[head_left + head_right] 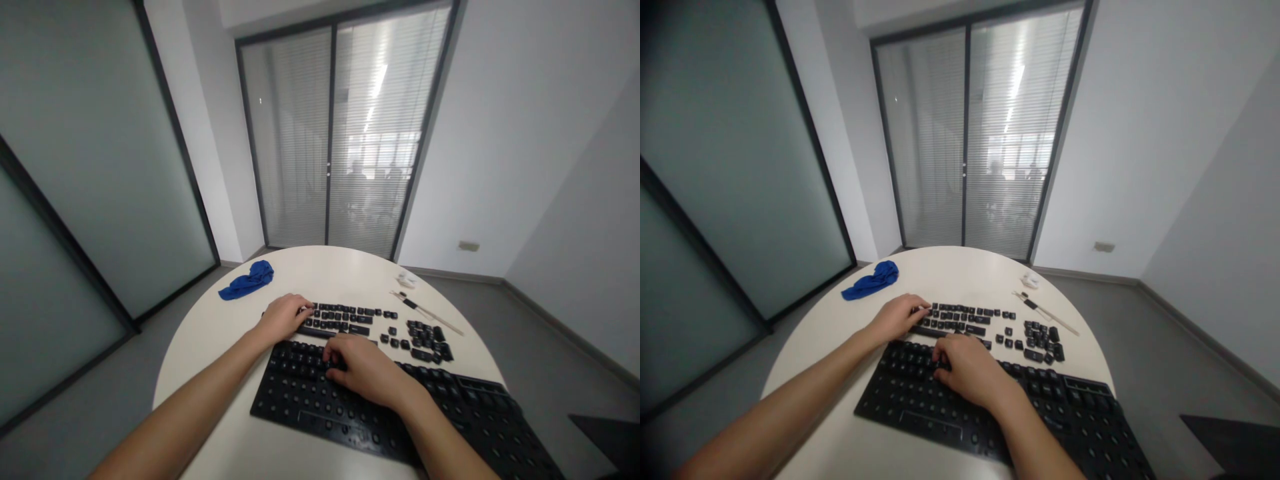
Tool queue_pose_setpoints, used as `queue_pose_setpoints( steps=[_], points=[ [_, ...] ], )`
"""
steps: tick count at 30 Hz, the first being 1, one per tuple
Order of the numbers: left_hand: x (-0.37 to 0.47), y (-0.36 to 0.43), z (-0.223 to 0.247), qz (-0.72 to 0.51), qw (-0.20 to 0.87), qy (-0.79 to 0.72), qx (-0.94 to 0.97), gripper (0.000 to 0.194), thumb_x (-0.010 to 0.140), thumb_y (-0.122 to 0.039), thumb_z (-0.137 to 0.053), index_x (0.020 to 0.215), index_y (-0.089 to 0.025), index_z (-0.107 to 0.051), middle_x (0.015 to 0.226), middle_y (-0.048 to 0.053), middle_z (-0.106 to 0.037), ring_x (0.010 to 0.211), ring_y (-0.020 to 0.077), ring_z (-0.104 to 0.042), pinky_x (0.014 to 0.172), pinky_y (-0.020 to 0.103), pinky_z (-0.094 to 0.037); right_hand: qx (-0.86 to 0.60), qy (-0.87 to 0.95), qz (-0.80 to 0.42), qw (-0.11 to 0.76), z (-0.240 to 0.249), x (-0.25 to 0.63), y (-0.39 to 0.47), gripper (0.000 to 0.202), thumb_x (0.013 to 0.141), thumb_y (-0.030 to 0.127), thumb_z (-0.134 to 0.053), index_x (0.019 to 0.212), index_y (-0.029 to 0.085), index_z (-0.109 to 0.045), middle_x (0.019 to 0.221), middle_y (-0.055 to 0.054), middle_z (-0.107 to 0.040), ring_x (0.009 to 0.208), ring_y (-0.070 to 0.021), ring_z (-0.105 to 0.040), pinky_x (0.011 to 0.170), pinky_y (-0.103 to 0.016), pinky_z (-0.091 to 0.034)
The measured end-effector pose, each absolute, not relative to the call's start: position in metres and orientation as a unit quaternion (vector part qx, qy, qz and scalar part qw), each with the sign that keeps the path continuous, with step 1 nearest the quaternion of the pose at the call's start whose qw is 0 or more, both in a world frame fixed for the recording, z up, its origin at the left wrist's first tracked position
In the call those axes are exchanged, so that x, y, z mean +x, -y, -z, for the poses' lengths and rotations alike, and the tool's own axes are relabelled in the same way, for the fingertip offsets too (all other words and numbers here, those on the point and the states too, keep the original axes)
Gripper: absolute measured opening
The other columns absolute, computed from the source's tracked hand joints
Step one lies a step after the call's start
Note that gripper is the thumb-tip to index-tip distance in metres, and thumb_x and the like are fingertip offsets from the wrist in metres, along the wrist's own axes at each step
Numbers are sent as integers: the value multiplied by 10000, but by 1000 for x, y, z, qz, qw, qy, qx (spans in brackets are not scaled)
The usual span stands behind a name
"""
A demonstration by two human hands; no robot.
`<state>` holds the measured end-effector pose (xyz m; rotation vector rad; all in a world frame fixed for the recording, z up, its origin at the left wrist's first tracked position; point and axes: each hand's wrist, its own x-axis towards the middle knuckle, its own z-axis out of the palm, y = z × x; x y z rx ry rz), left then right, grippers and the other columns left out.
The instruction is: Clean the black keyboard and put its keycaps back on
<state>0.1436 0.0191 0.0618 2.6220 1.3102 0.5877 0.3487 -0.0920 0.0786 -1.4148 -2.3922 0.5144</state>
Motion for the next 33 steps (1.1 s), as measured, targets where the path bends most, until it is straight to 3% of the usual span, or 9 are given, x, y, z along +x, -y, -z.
queue_pose_setpoints(
  steps=[4,11,18,26,33],
  points=[
    [157,-52,-60,-170,78,-468,863,274,965,-352,-523,1099,-232,-729,1170,52,-721,1107,249,-630,935,324,-459,-490,839,-177,156,-76,350,91,175,759,181,-732,924,218,-689,870,-6,-675,786,-164,-586,695,-245,-384],
    [166,-71,-49,-113,92,-483,864,261,925,-379,-558,992,-232,-763,1042,57,-758,977,240,-679,818,294,-483,-488,842,-171,153,-78,350,91,166,776,200,-740,934,219,-693,872,-4,-669,796,-162,-586,712,-253,-391],
    [168,-77,-43,-122,87,-496,855,198,903,-329,-596,945,-245,-771,993,54,-765,960,251,-685,811,303,-479,-490,840,-173,154,-75,351,89,178,761,201,-748,928,226,-691,858,11,-668,768,-150,-577,685,-240,-379],
    [167,-39,-65,-217,83,-455,860,235,996,-308,-487,1081,-220,-687,1119,41,-721,1056,222,-638,912,308,-454,-493,838,-176,155,-77,351,90,155,772,204,-733,920,229,-694,861,8,-685,783,-157,-595,690,-240,-380],
    [151,21,-69,-262,153,-328,895,120,954,-237,-573,1030,-221,-665,1029,16,-710,977,202,-630,904,338,-446,-524,808,-198,185,-78,350,91,50,864,260,-649,889,228,-678,793,18,-702,734,-150,-609,657,-242,-367]
  ],
)
